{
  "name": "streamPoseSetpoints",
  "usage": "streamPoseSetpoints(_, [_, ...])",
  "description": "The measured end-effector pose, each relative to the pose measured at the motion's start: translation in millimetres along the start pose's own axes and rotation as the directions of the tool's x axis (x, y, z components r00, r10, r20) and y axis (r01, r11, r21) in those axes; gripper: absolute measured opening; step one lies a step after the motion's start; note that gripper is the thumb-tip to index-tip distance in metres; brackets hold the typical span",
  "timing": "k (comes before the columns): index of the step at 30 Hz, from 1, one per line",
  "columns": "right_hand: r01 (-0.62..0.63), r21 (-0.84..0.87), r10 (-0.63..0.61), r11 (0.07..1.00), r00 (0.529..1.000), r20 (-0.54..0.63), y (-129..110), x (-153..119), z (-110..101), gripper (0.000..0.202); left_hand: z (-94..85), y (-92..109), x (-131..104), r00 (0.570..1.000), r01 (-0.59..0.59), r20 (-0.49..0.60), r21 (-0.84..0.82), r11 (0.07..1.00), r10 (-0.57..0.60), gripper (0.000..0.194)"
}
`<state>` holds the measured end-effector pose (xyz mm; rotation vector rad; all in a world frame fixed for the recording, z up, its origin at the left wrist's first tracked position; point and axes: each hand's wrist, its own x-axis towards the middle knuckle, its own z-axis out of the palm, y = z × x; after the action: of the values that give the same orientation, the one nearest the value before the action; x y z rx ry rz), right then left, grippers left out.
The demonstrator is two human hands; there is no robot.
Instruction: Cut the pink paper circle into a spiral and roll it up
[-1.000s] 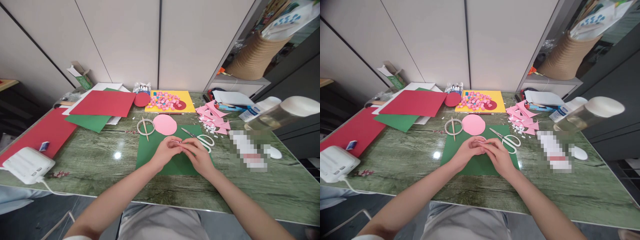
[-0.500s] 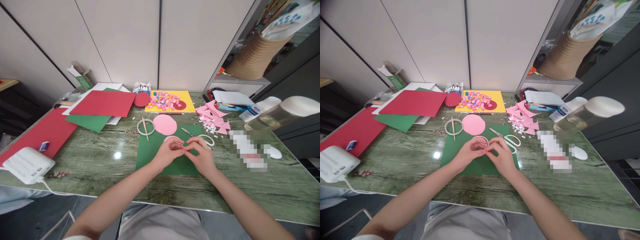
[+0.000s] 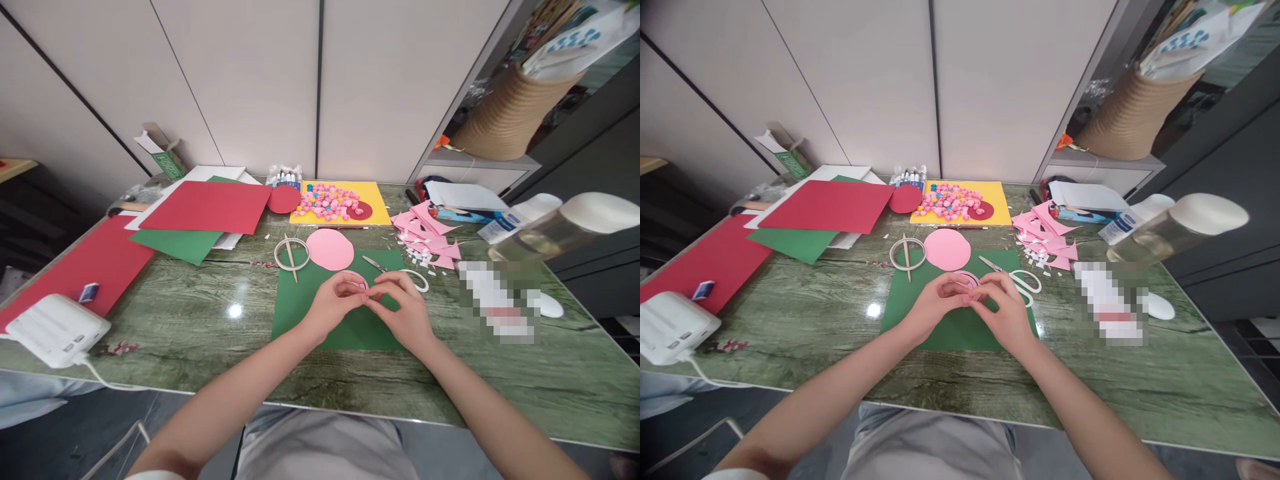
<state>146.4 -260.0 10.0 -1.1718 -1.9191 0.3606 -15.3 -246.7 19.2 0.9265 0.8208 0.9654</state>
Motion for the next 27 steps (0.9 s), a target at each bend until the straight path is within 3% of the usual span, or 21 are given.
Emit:
streamPoseSetpoints(9, [0.027,-0.001,-0.027,1.000,1.000,0.000,2.5,-0.2,0.7,0.013,-1.8,2.6,0.4,1.000,0.022,-0.007,-0.033,0.999,-0.022,0.024])
streamPoseSetpoints(18, [0.083,0.041,-0.088,0.996,0.985,0.148,6.5,-3.6,3.9,0.031,-0.7,3.9,0.9,0.999,0.034,-0.011,-0.016,0.999,-0.034,0.024])
streamPoseSetpoints(27, [0.081,-0.032,-0.081,0.996,0.997,0.013,4.6,-2.0,3.0,0.015,-2.1,-0.4,0.7,1.000,0.022,0.019,-0.009,1.000,-0.022,0.023])
